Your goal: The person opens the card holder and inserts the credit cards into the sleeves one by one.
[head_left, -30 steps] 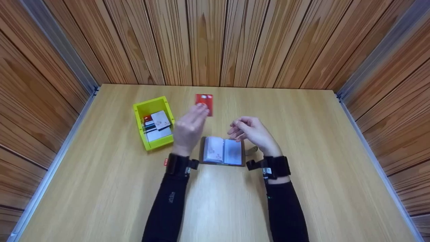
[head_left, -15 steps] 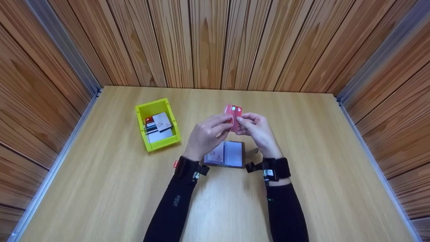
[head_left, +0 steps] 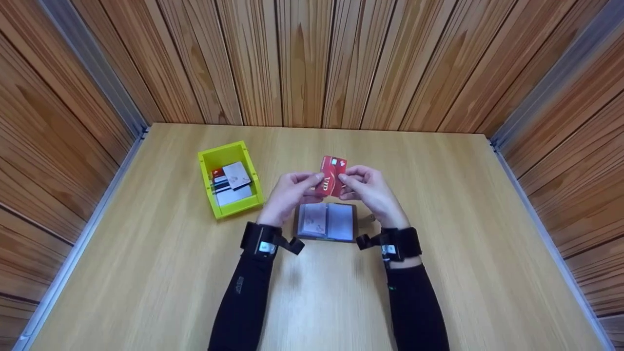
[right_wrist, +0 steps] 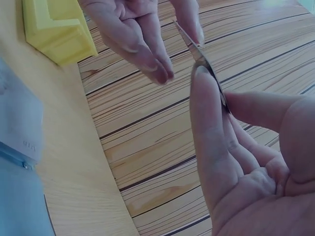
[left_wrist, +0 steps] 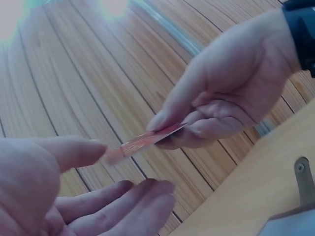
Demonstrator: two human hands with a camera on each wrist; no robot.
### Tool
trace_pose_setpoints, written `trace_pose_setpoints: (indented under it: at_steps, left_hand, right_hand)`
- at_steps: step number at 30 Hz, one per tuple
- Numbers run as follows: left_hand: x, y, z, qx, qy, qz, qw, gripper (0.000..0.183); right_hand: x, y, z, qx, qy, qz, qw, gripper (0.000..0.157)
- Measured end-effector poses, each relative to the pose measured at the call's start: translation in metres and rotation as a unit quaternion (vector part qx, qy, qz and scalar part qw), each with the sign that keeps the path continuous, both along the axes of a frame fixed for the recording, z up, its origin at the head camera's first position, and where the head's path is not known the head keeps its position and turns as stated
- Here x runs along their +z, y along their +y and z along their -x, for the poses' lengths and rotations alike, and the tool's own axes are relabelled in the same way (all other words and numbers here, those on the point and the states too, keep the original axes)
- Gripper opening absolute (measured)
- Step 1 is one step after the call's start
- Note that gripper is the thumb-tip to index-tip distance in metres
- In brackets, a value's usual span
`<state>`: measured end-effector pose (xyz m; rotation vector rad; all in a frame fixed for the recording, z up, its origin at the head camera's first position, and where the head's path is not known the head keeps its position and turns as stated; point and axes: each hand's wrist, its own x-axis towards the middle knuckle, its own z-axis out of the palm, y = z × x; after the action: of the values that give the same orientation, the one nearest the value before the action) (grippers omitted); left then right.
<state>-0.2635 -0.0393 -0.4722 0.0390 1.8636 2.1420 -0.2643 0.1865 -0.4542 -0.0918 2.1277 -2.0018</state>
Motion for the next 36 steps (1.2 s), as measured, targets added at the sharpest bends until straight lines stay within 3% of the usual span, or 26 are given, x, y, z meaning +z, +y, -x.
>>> trace_pose_setpoints:
  at_steps: [4,11,16,19,23,27,30,36]
  left_hand:
    - [-0.001,0.004,0.000,-0.006,0.000,0.040,0.9992,0.035]
    - [0.001,0.001,0.002,0.003,-0.008,0.071,0.9974,0.025]
    - [0.000,-0.008,0.003,-0.012,-0.016,0.129,0.9915,0.029]
    - [-0.002,-0.013,0.003,-0.022,-0.030,0.174,0.9841,0.034]
    - [-0.006,-0.016,0.003,-0.038,-0.050,0.215,0.9745,0.028]
    - [-0.011,-0.012,0.003,-0.049,-0.065,0.228,0.9703,0.013]
    - [-0.015,-0.009,0.003,-0.060,-0.075,0.231,0.9682,0.011]
    - [-0.024,-0.005,0.004,-0.085,-0.077,0.256,0.9597,0.016]
  right_hand:
    - [-0.002,-0.004,0.001,0.027,-0.006,-0.035,0.999,0.016]
    - [-0.006,-0.006,0.003,0.045,-0.007,-0.076,0.996,0.019]
    - [-0.009,0.002,0.003,0.026,0.011,-0.128,0.991,0.018]
    - [-0.012,0.008,0.002,0.022,0.019,-0.204,0.979,0.018]
    - [-0.018,0.015,0.002,0.060,0.014,-0.321,0.945,0.024]
    - [-0.025,0.015,0.004,0.111,0.003,-0.385,0.916,0.034]
    - [-0.030,0.012,0.005,0.131,0.000,-0.405,0.905,0.044]
    - [-0.036,0.009,0.006,0.146,-0.008,-0.420,0.896,0.053]
